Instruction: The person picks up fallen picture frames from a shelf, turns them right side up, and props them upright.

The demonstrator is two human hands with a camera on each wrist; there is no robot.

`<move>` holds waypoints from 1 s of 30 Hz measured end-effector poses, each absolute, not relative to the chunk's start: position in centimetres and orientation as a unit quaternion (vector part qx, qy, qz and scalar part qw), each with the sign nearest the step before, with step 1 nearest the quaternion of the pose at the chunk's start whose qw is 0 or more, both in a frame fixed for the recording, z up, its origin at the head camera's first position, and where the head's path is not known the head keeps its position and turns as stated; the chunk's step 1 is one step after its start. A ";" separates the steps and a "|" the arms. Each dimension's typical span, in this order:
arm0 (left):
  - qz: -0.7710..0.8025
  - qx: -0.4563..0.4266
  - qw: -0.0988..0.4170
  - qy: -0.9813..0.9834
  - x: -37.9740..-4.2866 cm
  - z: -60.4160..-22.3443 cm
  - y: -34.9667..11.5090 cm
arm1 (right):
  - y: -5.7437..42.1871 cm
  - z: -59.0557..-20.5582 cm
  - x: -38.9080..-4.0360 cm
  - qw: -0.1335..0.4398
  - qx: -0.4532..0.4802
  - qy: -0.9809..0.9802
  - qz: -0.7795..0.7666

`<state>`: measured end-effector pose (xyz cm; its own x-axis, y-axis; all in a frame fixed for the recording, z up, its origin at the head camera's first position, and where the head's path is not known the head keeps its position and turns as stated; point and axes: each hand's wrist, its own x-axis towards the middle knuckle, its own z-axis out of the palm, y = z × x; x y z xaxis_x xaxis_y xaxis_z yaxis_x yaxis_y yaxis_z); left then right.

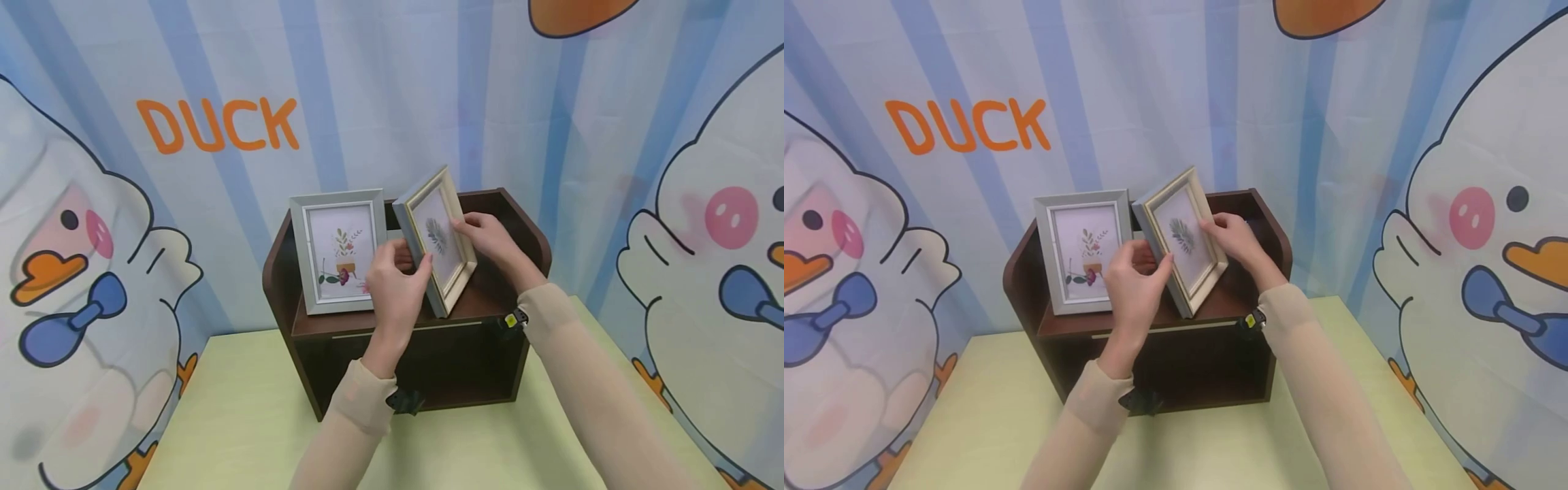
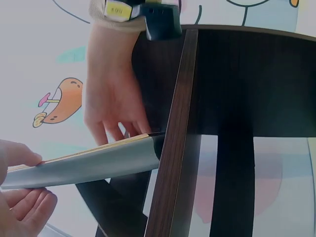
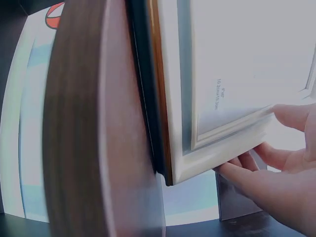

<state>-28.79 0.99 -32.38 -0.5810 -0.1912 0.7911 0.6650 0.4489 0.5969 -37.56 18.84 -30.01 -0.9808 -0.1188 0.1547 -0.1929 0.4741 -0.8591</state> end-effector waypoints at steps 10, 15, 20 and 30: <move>-0.490 -0.151 0.417 -0.751 -29.3 -32.1 -0.2 | 19.8 -30.6 -36.2 0.065 0.056 -0.854 0.514; -0.491 -0.143 0.410 -0.755 -29.6 -31.9 -0.5 | 20.1 -30.9 -35.2 0.073 0.050 -0.846 0.526; -0.496 -0.130 0.400 -0.760 -29.7 -31.8 -0.5 | 20.2 -31.2 -33.9 0.098 0.046 -0.855 0.507; -0.504 -0.118 0.399 -0.757 -30.2 -32.3 -0.1 | 19.7 -32.0 -31.0 0.162 0.023 -0.872 0.462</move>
<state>-30.21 -0.12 -32.28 -0.6544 -0.2229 0.7226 0.5806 0.4640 0.6690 -31.04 19.71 -32.01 -0.9467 0.1094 0.3030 -0.1892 0.5725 -0.7978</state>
